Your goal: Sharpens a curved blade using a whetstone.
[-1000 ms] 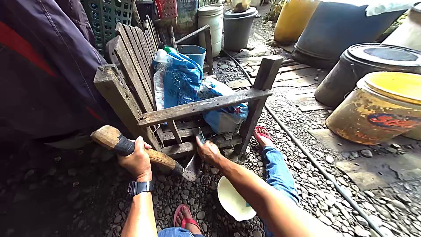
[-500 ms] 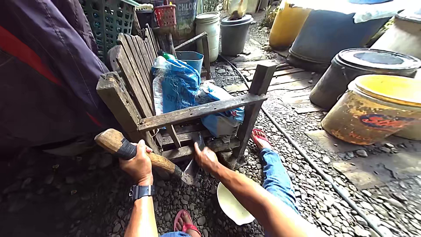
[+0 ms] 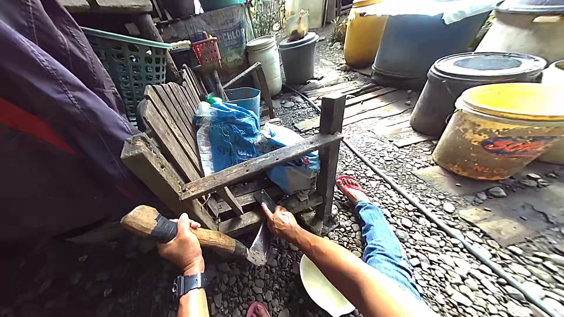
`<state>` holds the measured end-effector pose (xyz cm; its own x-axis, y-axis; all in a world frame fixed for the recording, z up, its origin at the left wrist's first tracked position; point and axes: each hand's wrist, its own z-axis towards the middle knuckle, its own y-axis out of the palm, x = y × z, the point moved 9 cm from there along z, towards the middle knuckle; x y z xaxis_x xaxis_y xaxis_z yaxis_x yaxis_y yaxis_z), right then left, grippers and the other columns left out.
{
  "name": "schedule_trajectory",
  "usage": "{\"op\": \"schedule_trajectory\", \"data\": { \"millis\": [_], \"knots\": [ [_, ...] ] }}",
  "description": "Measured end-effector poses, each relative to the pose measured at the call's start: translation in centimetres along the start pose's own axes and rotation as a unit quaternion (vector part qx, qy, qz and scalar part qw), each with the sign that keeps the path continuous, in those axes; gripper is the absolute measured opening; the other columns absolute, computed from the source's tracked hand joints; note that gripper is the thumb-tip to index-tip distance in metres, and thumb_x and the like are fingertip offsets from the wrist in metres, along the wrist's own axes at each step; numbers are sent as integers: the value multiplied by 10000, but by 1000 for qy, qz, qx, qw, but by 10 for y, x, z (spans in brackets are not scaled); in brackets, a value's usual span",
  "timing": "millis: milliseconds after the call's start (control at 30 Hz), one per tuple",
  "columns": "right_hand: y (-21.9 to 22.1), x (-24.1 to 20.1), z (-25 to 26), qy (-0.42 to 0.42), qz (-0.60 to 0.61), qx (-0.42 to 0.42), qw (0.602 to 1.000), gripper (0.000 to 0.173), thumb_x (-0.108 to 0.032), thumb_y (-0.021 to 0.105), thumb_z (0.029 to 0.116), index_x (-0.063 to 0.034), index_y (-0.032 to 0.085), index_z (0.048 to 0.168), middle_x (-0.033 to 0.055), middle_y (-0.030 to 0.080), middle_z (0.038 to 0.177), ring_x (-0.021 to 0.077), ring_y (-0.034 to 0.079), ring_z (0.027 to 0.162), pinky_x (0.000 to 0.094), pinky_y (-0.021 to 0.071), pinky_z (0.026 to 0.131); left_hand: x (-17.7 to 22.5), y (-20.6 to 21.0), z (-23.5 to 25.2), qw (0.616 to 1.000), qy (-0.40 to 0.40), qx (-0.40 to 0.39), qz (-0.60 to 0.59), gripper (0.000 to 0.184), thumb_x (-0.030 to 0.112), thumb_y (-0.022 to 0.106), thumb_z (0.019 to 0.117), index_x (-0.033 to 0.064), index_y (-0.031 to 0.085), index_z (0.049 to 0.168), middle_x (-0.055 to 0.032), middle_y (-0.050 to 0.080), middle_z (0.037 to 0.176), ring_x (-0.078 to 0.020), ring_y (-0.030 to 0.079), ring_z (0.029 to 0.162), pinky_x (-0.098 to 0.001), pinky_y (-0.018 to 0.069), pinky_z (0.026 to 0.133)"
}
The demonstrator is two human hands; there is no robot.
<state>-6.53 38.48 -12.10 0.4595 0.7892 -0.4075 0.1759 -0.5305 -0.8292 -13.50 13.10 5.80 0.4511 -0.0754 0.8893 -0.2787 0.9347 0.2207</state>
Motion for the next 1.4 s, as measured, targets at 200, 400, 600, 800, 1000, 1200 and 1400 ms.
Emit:
{"op": "schedule_trajectory", "data": {
  "millis": [200,400,600,800,1000,1200,1400],
  "knots": [
    [-8,-7,7,17,0,4,1000,556,-325,426,1091,-179,323,1618,302,325,1588,496,442,1390,600,494,997,-3,-1,3,1000,1,4,-5,124,-41,566,934,55,547,859,70,562,538,-48,595,444,-205,558,485],
    [-6,-11,12,12,-9,10,1000,533,-273,424,1101,-134,330,1607,317,344,1565,510,423,1398,602,476,1016,-6,-1,5,1000,-6,5,-4,121,-45,566,932,56,547,868,67,570,547,-49,597,447,-204,557,484],
    [-6,-11,11,11,-20,12,1000,530,-256,404,1106,-142,313,1616,312,353,1565,505,423,1401,597,473,1021,-3,0,3,1000,-6,6,-2,108,-40,573,933,51,546,880,67,570,545,-48,598,447,-207,557,478],
    [-7,-10,12,29,7,4,1000,522,-215,458,1075,-183,377,1590,315,341,1566,506,408,1409,591,481,1018,-4,-2,4,1000,-5,10,-2,116,-48,574,932,49,546,873,61,571,547,-51,598,446,-207,556,478],
    [-12,-7,21,51,31,40,997,447,-374,457,1090,-169,505,1485,321,429,1498,481,442,1396,585,458,1042,-4,0,5,1000,0,3,-2,98,-37,578,930,43,542,887,62,564,549,-51,598,453,-213,560,484],
    [25,-17,-11,-106,-14,88,990,453,-254,440,1070,-154,518,1506,368,526,1362,525,531,1265,622,440,1005,-13,-2,10,1000,-12,14,-2,108,-48,577,935,43,544,888,60,562,545,-55,596,444,-212,559,477],
    [-20,-2,35,11,39,118,992,580,-287,455,1046,-264,357,1617,352,465,1477,511,485,1347,614,404,1074,-3,9,11,999,-28,-4,-46,145,-48,523,931,80,537,865,64,573,539,-67,599,444,-228,561,471]
  ]
}}
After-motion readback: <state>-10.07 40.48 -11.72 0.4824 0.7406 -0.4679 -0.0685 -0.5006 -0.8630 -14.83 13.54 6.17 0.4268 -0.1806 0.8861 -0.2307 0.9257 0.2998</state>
